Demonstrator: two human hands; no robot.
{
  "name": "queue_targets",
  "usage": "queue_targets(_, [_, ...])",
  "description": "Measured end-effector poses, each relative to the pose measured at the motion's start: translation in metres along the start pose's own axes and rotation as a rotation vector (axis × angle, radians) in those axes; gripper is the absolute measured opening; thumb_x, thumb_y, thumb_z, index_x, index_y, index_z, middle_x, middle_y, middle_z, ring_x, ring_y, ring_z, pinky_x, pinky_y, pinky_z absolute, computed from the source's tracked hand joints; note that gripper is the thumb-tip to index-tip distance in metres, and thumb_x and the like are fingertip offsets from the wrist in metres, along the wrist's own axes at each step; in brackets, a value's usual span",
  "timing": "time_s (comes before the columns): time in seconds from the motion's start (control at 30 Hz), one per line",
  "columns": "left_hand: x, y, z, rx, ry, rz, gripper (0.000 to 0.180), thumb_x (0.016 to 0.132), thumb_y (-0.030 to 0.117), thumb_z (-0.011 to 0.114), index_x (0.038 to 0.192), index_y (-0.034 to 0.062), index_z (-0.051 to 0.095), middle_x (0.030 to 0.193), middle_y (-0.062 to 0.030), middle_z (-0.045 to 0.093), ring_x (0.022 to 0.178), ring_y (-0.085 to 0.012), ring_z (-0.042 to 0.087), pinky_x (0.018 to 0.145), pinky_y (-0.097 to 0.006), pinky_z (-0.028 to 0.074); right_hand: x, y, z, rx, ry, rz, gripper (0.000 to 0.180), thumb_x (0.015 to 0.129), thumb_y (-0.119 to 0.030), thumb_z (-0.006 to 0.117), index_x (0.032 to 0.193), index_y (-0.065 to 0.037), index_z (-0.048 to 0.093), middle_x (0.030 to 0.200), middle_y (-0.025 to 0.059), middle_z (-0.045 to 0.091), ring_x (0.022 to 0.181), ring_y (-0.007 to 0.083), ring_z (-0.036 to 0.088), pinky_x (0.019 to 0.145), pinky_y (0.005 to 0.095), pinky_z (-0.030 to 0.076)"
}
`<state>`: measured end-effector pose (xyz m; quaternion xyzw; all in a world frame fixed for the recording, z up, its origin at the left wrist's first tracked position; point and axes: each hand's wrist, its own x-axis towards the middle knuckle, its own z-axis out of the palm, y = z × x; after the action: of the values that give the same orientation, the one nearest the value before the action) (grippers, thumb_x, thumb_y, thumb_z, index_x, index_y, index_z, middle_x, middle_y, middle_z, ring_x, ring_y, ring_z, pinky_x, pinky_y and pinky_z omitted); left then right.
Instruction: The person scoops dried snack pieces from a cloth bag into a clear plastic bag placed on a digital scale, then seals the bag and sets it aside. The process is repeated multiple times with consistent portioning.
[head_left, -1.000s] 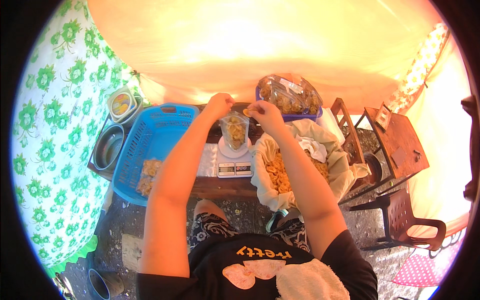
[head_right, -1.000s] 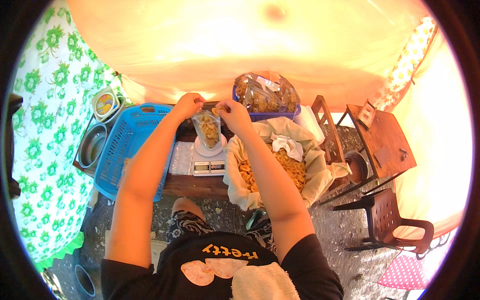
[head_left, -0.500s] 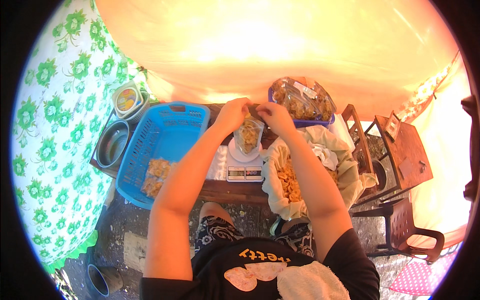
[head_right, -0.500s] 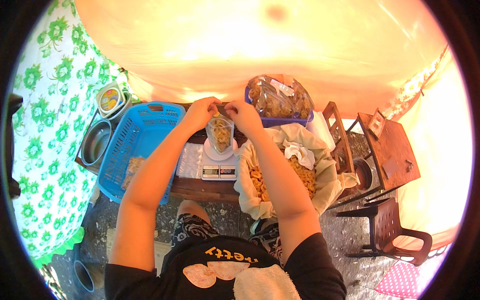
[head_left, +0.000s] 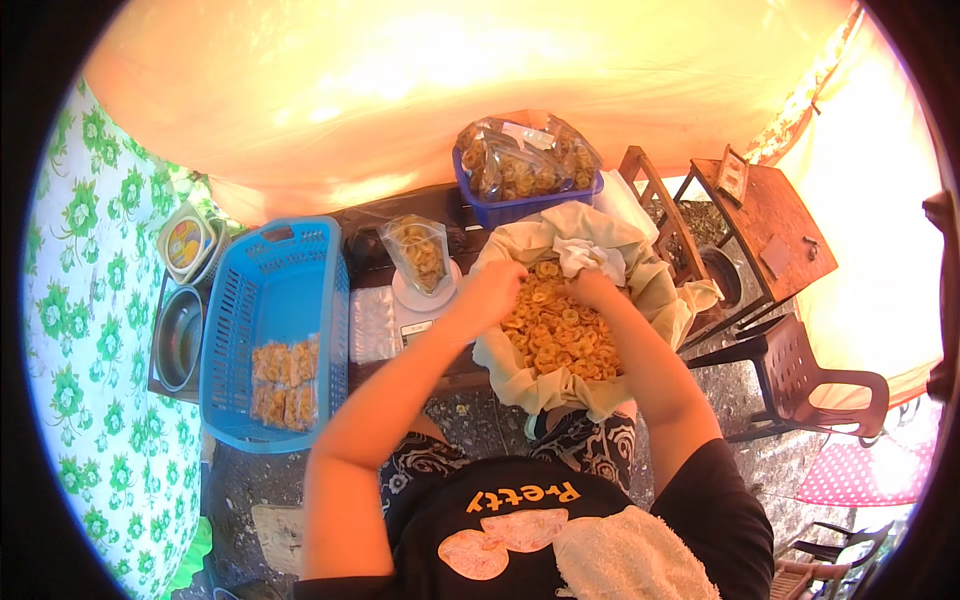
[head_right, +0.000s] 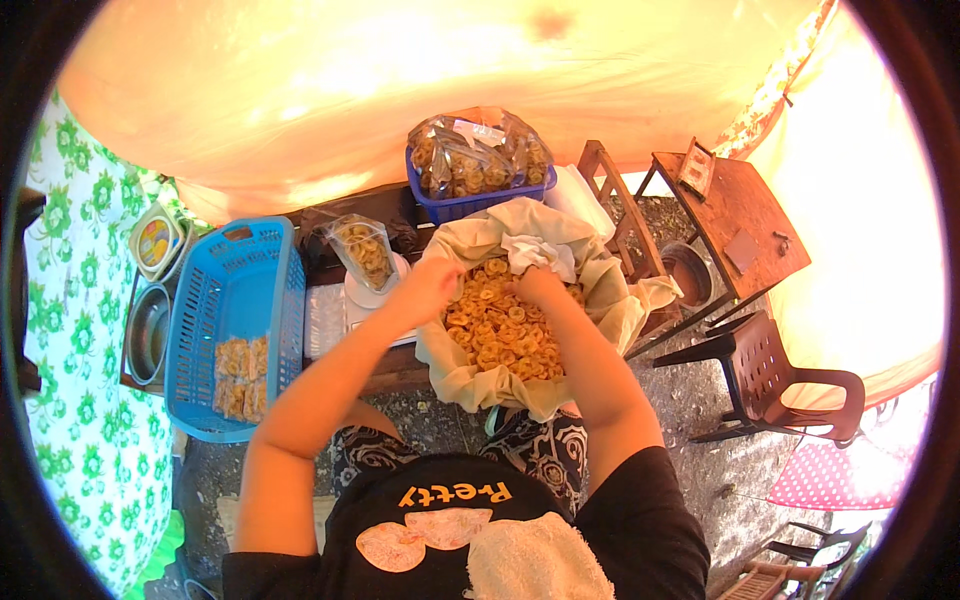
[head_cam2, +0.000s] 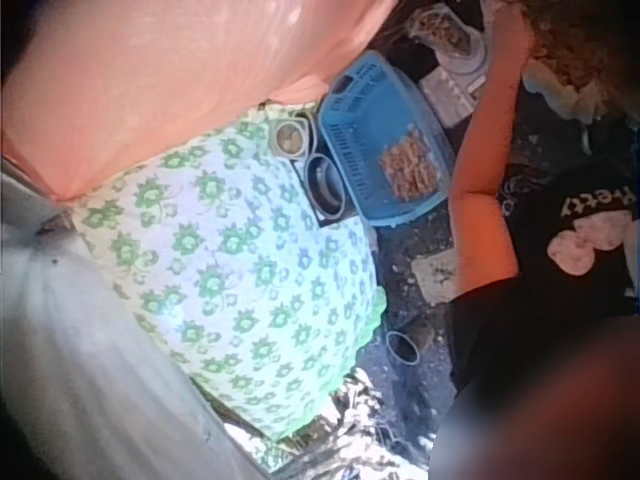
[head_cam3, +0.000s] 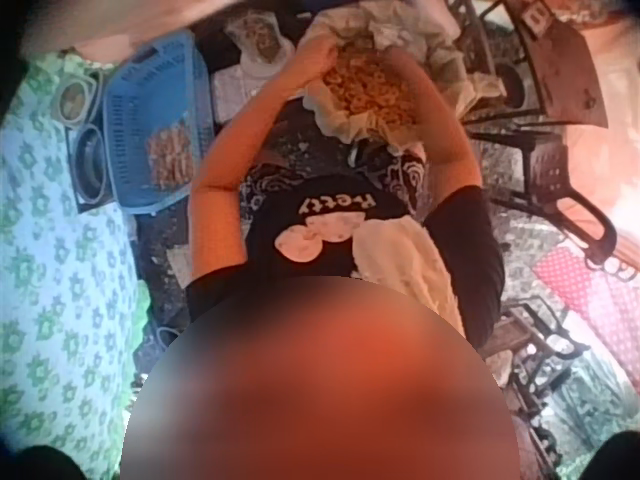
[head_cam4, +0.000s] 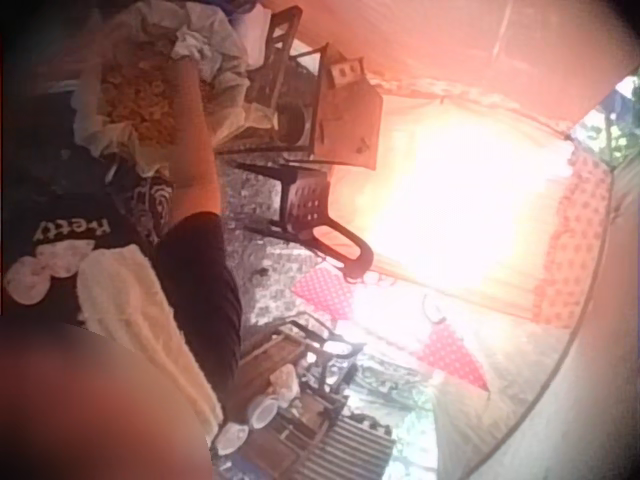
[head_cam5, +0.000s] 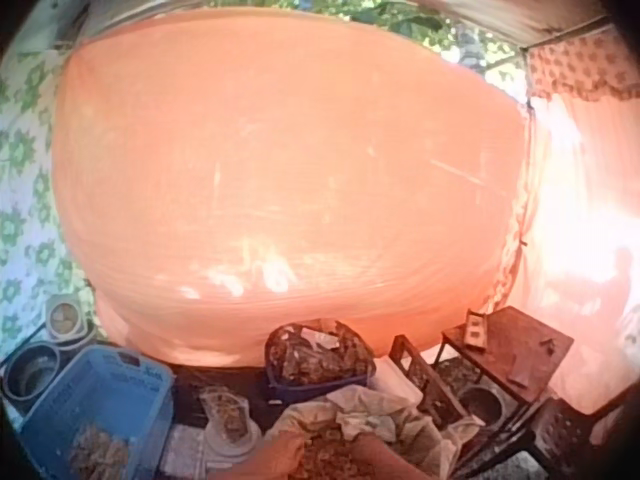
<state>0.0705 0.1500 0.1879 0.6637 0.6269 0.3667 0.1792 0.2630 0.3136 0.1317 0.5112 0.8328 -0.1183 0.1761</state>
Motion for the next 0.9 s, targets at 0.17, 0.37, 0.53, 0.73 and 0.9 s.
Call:
queue_targets(0.17, [0.042, -0.020, 0.098, 0.303, -0.409, -0.206, 0.024, 0.084, 0.004, 0.052, 0.105, -0.0002, 0.063, 0.106, -0.0222, 0.062, 0.098, -0.0361, 0.060, 0.084, -0.043, 0.047, 0.006, -0.016, 0.026, 0.234, -0.218, -0.092, 0.101, 0.073, -0.069, 0.061, 0.143, -0.003, 0.029, 0.138, 0.0275, 0.039, 0.124, 0.0385, 0.046, 0.100, 0.0441, 0.041])
queue_targets(0.37, [0.071, -0.036, 0.134, 0.478, -0.658, -0.524, 0.047, 0.092, 0.031, 0.049, 0.133, 0.0085, 0.052, 0.147, -0.0158, 0.032, 0.129, -0.0417, 0.036, 0.102, -0.045, 0.038, -0.019, 0.007, 0.006, 0.340, -0.148, -0.086, 0.112, 0.063, -0.047, 0.082, 0.148, -0.010, 0.019, 0.137, 0.0287, 0.040, 0.121, 0.0387, 0.048, 0.090, 0.0437, 0.049])
queue_targets(0.53, [0.079, -0.030, 0.129, 0.209, -0.709, -0.588, 0.056, 0.090, 0.034, 0.050, 0.137, 0.0030, 0.042, 0.137, -0.0208, 0.043, 0.119, -0.0350, 0.048, 0.095, -0.041, 0.042, -0.025, -0.006, -0.013, 0.626, -0.362, -0.137, 0.105, 0.064, -0.038, 0.084, 0.145, -0.008, 0.025, 0.131, 0.0205, 0.049, 0.107, 0.0286, 0.057, 0.079, 0.0402, 0.050])
queue_targets(0.73, [0.076, -0.011, 0.079, -0.320, -0.688, -0.663, 0.065, 0.082, 0.031, 0.066, 0.134, 0.0003, 0.041, 0.118, -0.0134, 0.054, 0.105, -0.0235, 0.055, 0.084, -0.036, 0.045, -0.035, 0.013, -0.029, 0.912, -0.450, -0.257, 0.086, 0.071, -0.028, 0.081, 0.141, -0.009, 0.034, 0.122, 0.0128, 0.053, 0.099, 0.0200, 0.056, 0.069, 0.0349, 0.048])
queue_targets(0.9, [0.053, 0.012, 0.045, -0.509, -0.796, -0.466, 0.038, 0.090, 0.012, 0.061, 0.125, 0.0019, 0.050, 0.111, -0.0067, 0.055, 0.101, -0.0149, 0.055, 0.081, -0.030, 0.049, -0.075, 0.042, -0.061, 0.870, -0.468, -0.471, 0.049, 0.085, -0.011, 0.066, 0.130, -0.008, 0.047, 0.124, 0.0061, 0.051, 0.106, 0.0108, 0.052, 0.072, 0.0258, 0.047])
